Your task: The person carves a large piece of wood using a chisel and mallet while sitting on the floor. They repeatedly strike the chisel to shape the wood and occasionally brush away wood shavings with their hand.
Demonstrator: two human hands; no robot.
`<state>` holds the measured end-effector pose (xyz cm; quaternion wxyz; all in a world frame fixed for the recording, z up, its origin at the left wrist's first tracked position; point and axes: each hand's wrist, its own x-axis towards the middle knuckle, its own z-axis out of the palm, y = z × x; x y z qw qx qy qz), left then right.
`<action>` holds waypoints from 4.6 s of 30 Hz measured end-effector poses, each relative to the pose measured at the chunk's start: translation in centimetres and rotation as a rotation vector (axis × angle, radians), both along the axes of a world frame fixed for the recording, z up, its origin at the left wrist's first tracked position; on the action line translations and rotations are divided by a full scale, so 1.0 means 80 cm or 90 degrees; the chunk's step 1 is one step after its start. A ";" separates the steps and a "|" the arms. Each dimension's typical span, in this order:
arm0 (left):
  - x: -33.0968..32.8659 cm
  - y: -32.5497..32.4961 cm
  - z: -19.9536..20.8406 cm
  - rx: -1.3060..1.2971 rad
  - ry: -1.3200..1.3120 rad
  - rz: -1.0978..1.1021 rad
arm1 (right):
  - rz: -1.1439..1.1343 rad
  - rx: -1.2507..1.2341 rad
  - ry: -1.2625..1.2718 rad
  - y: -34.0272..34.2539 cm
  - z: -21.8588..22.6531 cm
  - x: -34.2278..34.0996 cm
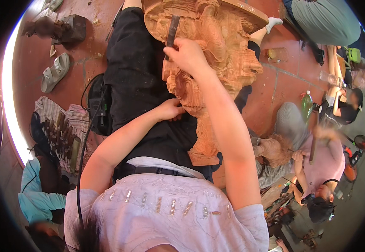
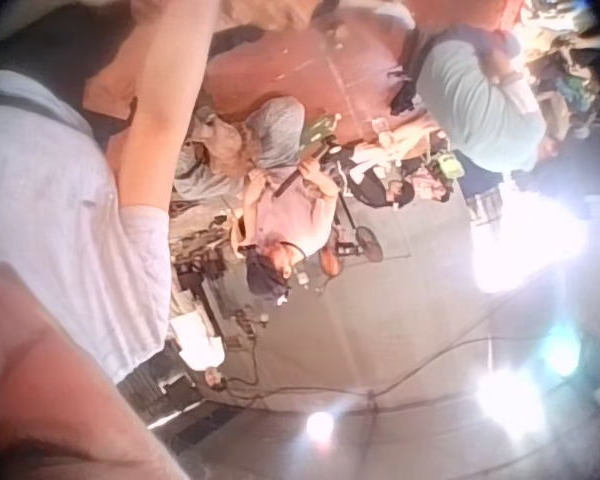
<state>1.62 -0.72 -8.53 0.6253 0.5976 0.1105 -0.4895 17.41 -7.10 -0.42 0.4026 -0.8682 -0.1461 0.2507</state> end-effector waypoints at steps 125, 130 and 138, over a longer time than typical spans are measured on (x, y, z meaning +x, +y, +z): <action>0.004 -0.008 -0.012 0.098 0.070 0.018 | 0.005 -0.147 0.104 -0.270 0.054 -0.043; 0.007 -0.005 -0.010 0.093 0.061 0.012 | -0.011 -0.168 0.106 -0.253 0.066 -0.052; -0.015 -0.003 -0.020 0.109 0.012 0.027 | -0.007 -0.197 0.035 -0.255 0.044 -0.064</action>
